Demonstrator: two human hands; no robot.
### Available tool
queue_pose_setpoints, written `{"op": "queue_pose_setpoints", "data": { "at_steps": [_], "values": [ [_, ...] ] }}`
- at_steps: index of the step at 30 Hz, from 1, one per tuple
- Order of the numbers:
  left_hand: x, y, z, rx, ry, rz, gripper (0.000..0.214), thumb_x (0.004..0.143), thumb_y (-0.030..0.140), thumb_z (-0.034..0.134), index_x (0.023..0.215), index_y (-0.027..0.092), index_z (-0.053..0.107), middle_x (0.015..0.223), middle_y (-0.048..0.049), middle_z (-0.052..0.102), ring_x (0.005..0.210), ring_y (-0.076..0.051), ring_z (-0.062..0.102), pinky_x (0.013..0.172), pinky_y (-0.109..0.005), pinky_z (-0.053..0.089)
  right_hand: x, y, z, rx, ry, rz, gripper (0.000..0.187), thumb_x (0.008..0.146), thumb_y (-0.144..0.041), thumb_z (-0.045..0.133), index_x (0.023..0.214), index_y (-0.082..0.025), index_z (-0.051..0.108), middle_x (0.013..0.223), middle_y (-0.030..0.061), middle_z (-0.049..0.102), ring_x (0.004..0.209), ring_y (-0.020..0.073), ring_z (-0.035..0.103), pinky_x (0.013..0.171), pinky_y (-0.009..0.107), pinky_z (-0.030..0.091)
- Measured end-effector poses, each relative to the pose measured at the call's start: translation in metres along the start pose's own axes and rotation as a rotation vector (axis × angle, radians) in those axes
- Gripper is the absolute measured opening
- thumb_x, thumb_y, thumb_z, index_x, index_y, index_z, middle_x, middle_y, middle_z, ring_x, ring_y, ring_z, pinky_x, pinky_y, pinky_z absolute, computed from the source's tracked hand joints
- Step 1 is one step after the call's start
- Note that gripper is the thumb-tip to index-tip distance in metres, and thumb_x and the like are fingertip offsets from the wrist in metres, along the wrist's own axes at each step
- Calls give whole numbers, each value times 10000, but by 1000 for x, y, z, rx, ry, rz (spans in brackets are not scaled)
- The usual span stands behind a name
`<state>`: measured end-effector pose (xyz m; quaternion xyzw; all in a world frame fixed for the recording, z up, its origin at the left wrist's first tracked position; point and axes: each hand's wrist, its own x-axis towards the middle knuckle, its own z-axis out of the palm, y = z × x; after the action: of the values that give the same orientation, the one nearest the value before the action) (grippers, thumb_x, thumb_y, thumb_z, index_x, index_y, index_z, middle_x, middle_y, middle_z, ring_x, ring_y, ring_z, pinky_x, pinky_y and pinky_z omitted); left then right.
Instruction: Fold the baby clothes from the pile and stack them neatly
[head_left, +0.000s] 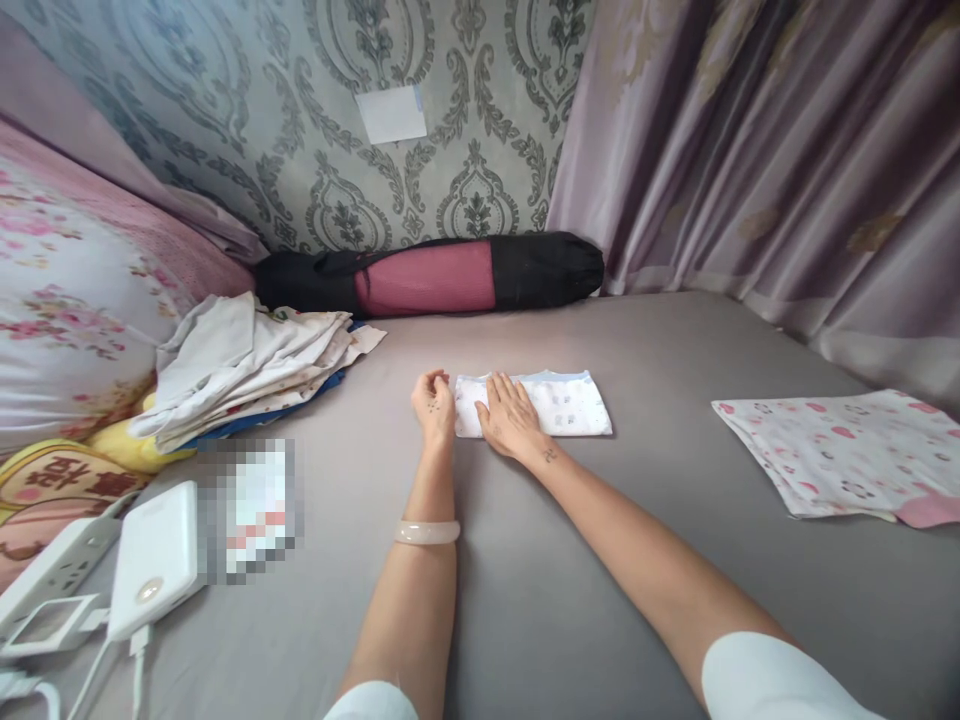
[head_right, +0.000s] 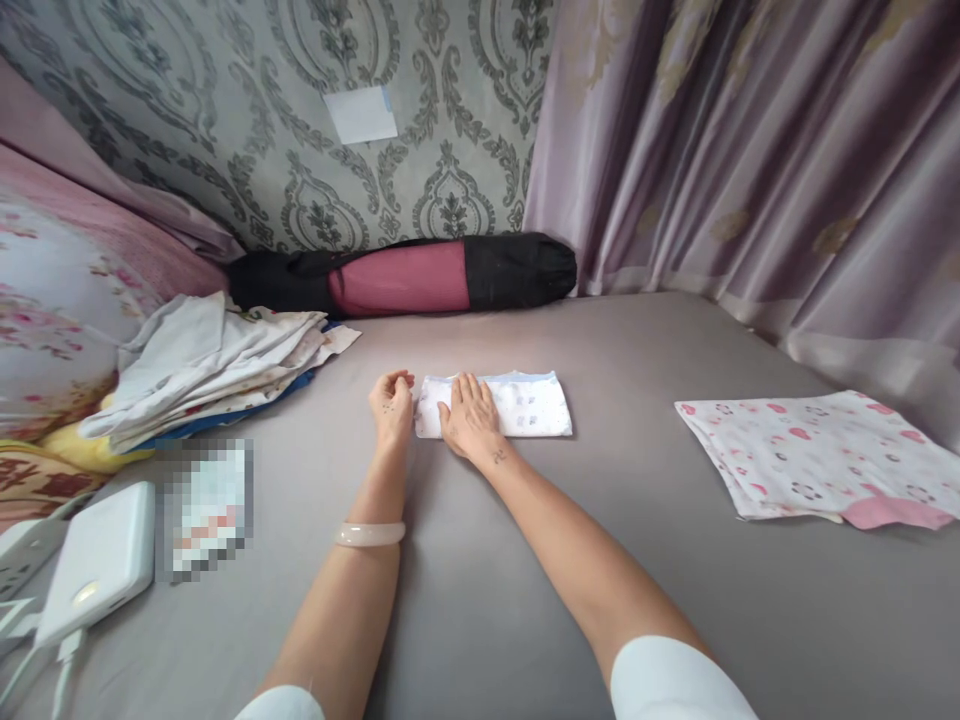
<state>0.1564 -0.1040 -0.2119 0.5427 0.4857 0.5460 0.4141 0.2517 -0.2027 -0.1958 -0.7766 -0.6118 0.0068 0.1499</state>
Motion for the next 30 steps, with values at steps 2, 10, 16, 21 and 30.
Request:
{"op": "queue_pose_setpoints", "data": {
  "at_steps": [2,10,16,21,30],
  "values": [
    [1,0,-1,-15,7,-13,211,828,236,441,904,166,625,861,-82,714,876,-185,697,814,-322,535,0,-1,5,-10,-3,7,615,995,-352,276,1473,28,341,1553,182,308,1455,271,229,1194,405,111],
    [3,-2,-3,-35,27,-38,206,834,234,439,910,170,619,875,-80,720,899,-183,702,821,-327,538,1,0,5,-16,-26,19,603,989,-334,277,1470,22,354,1557,174,305,1456,268,228,1195,399,115],
    [1,7,-5,-80,92,-29,209,846,226,436,927,161,617,884,-91,715,892,-182,699,827,-332,538,11,-26,-1,20,-23,2,590,987,-310,269,1475,12,345,1557,182,300,1457,274,225,1196,420,110],
    [0,13,-11,-88,130,-13,200,860,218,434,940,161,608,886,-83,708,888,-166,696,813,-304,541,18,-49,5,63,-96,-22,626,991,-324,259,1494,50,263,1568,217,240,1467,288,194,1186,416,166],
    [-2,16,-10,-102,131,-21,189,861,214,434,926,163,604,882,-83,708,887,-171,696,809,-305,539,15,-50,10,41,-140,-23,621,985,-307,286,1494,48,266,1579,221,197,1474,294,162,1187,415,158]
  ]
}}
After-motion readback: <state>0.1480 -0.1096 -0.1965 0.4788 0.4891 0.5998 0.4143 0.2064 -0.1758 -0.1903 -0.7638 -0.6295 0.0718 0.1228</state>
